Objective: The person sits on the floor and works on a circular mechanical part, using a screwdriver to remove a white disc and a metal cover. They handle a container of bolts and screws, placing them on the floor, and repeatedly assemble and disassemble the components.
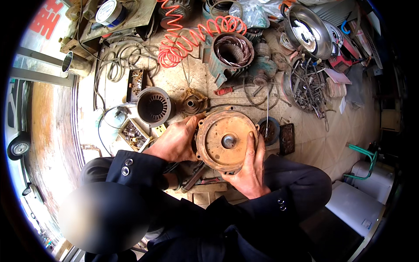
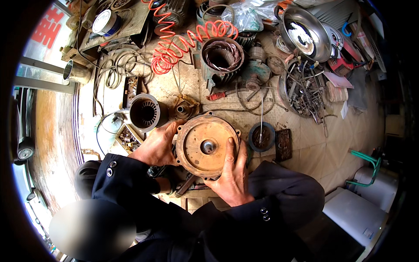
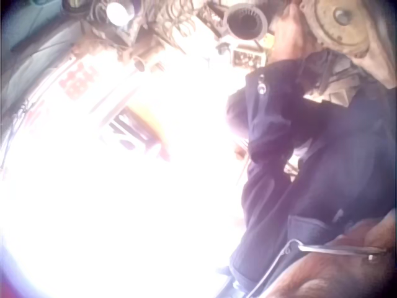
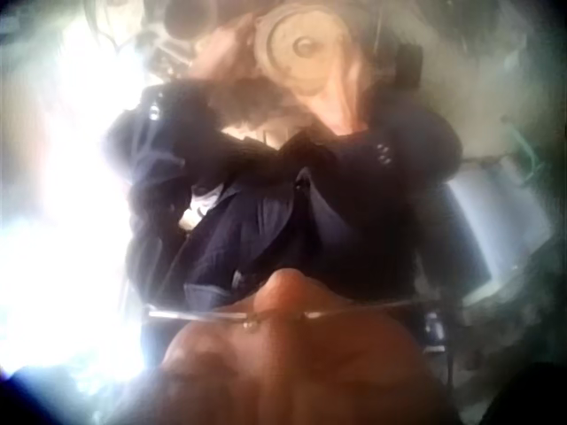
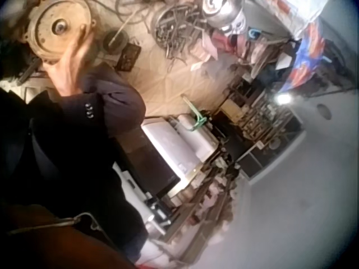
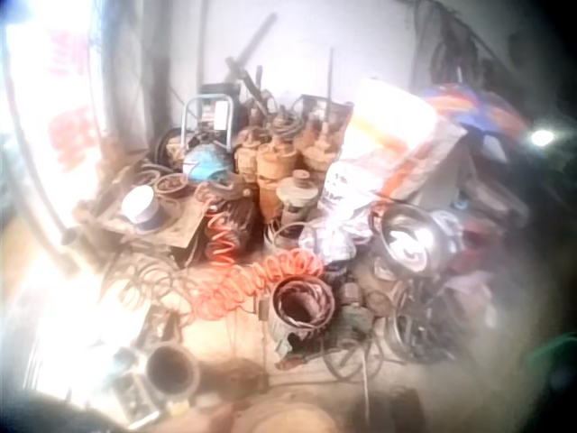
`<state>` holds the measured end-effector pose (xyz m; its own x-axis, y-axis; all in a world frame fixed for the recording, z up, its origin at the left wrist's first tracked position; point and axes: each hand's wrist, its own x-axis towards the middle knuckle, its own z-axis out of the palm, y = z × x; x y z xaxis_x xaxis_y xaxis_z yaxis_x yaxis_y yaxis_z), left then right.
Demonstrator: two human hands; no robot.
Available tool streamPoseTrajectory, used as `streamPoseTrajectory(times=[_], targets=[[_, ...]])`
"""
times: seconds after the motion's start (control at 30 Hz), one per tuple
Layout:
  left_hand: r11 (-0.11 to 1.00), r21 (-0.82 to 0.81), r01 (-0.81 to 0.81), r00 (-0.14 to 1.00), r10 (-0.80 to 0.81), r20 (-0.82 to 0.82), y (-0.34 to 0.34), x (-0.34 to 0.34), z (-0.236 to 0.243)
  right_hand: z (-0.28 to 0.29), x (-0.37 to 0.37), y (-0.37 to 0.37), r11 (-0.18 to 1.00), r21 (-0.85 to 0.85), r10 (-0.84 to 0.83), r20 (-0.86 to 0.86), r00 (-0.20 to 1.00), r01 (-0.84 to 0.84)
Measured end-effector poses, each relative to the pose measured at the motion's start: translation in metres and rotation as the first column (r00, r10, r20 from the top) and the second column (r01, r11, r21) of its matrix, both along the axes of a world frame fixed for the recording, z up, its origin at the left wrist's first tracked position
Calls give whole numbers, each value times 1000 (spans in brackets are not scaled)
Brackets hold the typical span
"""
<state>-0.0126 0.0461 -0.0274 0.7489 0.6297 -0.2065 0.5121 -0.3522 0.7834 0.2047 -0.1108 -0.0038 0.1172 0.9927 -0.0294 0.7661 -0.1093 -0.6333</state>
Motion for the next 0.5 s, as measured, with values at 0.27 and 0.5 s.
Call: streamPoseTrajectory(times=[0.27,0.5], targets=[[997,48,53,999,-53,3,2,-3,6,6,-1,2,1000,-16,0,-29,1000,0],[997,72,34,999,-36,19,2,-1,13,4,-2,2,999,44,0,76,997,-3]])
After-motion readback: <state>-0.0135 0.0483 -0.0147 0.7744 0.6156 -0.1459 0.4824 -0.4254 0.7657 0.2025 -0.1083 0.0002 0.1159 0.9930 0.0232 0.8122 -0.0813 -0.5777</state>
